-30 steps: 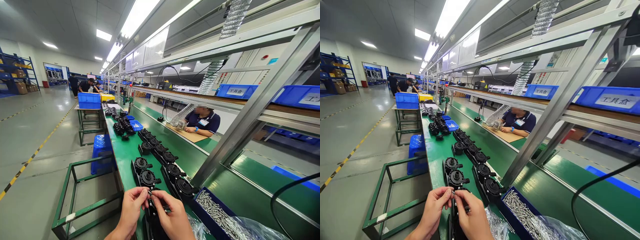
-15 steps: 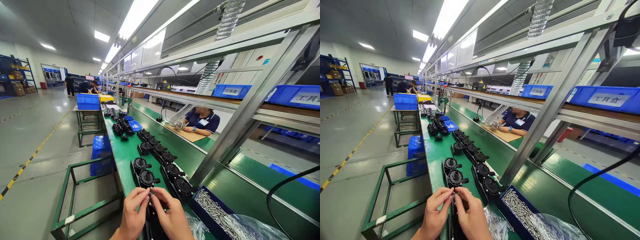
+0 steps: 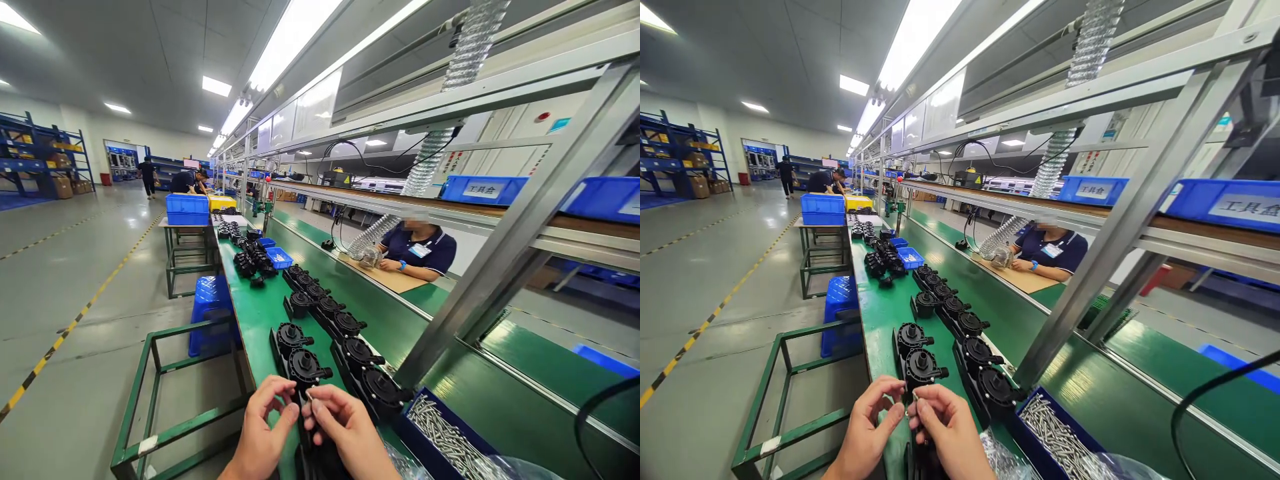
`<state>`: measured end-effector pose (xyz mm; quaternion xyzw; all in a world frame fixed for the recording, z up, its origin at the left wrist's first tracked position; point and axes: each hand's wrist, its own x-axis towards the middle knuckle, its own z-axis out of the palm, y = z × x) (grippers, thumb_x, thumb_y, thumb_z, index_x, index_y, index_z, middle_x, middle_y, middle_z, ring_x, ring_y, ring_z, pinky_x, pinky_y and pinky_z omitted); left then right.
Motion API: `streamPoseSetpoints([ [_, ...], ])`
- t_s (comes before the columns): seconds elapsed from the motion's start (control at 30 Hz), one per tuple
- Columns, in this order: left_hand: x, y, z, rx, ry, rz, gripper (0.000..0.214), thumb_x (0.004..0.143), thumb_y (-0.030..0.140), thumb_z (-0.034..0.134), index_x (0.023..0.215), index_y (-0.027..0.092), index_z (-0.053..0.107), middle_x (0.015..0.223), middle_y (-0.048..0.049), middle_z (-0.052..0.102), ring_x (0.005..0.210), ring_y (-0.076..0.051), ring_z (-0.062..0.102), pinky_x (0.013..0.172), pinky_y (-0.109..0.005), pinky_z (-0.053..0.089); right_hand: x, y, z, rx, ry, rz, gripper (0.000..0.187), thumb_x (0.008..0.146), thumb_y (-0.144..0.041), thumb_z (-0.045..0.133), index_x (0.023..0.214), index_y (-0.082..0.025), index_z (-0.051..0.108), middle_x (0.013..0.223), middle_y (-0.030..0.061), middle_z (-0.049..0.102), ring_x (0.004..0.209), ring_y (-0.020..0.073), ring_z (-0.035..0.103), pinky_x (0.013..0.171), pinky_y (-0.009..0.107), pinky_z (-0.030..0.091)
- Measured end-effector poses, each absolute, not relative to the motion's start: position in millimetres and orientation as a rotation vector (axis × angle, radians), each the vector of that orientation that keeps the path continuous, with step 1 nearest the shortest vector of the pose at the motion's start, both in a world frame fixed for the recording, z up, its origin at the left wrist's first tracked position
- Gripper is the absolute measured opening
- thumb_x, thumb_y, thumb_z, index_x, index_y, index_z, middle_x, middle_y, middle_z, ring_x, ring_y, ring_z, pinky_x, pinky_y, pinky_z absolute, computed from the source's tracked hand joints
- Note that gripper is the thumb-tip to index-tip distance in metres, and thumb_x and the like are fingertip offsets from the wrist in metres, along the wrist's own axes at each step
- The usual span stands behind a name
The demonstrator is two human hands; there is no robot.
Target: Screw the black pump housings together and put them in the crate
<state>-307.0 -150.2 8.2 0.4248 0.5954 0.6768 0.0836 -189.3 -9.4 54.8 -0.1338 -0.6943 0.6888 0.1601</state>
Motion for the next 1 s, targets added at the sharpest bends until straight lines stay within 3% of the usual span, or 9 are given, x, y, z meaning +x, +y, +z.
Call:
streamPoseSetpoints([
  [0.13,-322,-163,-15,1.644,2.117,1.550,0.021,0.101,0.026,0.053,0.111,0.024,0.071,0.105,-0.0089,0.064,0.099,-0.022,0.062,0.088,-0.035,0.054,-204,31,68,-0.475,-2.508,1.066,0.035,0.105,-0.039,0.040,0.113,-0.016,0.064,0.095,0.0105,0.075,0.082,0.0216,0.071,0.073,0.032,0.055],
  [0.23,-328,-164,-32,1.854,2.234,1.285,0.027,0.101,0.023,0.049,0.121,0.023,0.067,0.107,-0.0108,0.062,0.098,-0.023,0.061,0.087,-0.037,0.055,-222,61,77,-0.519,-2.710,0.620,0.027,0.101,-0.020,0.043,0.106,-0.017,0.070,0.097,0.0099,0.076,0.089,0.0230,0.069,0.082,0.033,0.050],
  [0.37,-329,-156,-46,1.986,2.349,1.095,0.029,0.099,0.025,0.053,0.126,0.022,0.065,0.110,-0.0126,0.061,0.099,-0.027,0.059,0.087,-0.042,0.056,-245,80,78,-0.579,-2.897,0.345,0.021,0.097,-0.011,0.051,0.099,-0.015,0.071,0.094,0.0101,0.074,0.089,0.0228,0.068,0.081,0.033,0.048],
  [0.47,-329,-152,-49,1.977,2.416,1.017,0.025,0.098,0.027,0.056,0.120,0.023,0.067,0.108,-0.0115,0.060,0.097,-0.027,0.058,0.081,-0.040,0.056,-256,81,78,-0.582,-3.036,0.138,0.011,0.099,-0.020,0.060,0.099,-0.014,0.069,0.093,0.0055,0.072,0.088,0.0207,0.068,0.083,0.036,0.052],
  [0.63,-331,-155,-52,2.074,2.436,0.962,0.023,0.098,0.028,0.056,0.119,0.024,0.066,0.109,-0.0113,0.060,0.097,-0.026,0.058,0.082,-0.038,0.056,-270,73,91,-0.458,-3.205,-0.121,0.015,0.100,-0.028,0.066,0.103,-0.013,0.069,0.105,0.0063,0.071,0.102,0.0227,0.068,0.094,0.044,0.055],
  [0.73,-342,-162,-59,2.312,2.426,0.885,0.031,0.099,0.037,0.057,0.126,0.024,0.065,0.116,-0.0134,0.062,0.101,-0.027,0.059,0.082,-0.039,0.056,-281,66,101,-0.389,-3.265,-0.185,0.015,0.101,-0.027,0.064,0.101,-0.013,0.070,0.107,0.0073,0.072,0.105,0.0229,0.068,0.097,0.045,0.055],
  [0.87,-366,-171,-72,2.660,2.220,0.844,0.054,0.096,0.063,0.054,0.135,0.026,0.061,0.122,-0.0152,0.064,0.107,-0.029,0.059,0.085,-0.040,0.056,-282,65,109,-0.435,-3.237,-0.176,0.019,0.101,-0.029,0.066,0.112,-0.013,0.068,0.107,0.0070,0.072,0.100,0.0226,0.070,0.093,0.044,0.057],
  [1.0,-373,-178,-81,2.479,2.013,1.079,0.038,0.100,0.055,0.051,0.127,0.035,0.066,0.117,-0.0114,0.068,0.107,-0.026,0.060,0.091,-0.041,0.055,-245,78,113,-0.589,-3.103,-0.109,0.022,0.100,-0.028,0.064,0.119,-0.016,0.066,0.108,0.0096,0.074,0.102,0.0260,0.071,0.088,0.041,0.056],
])
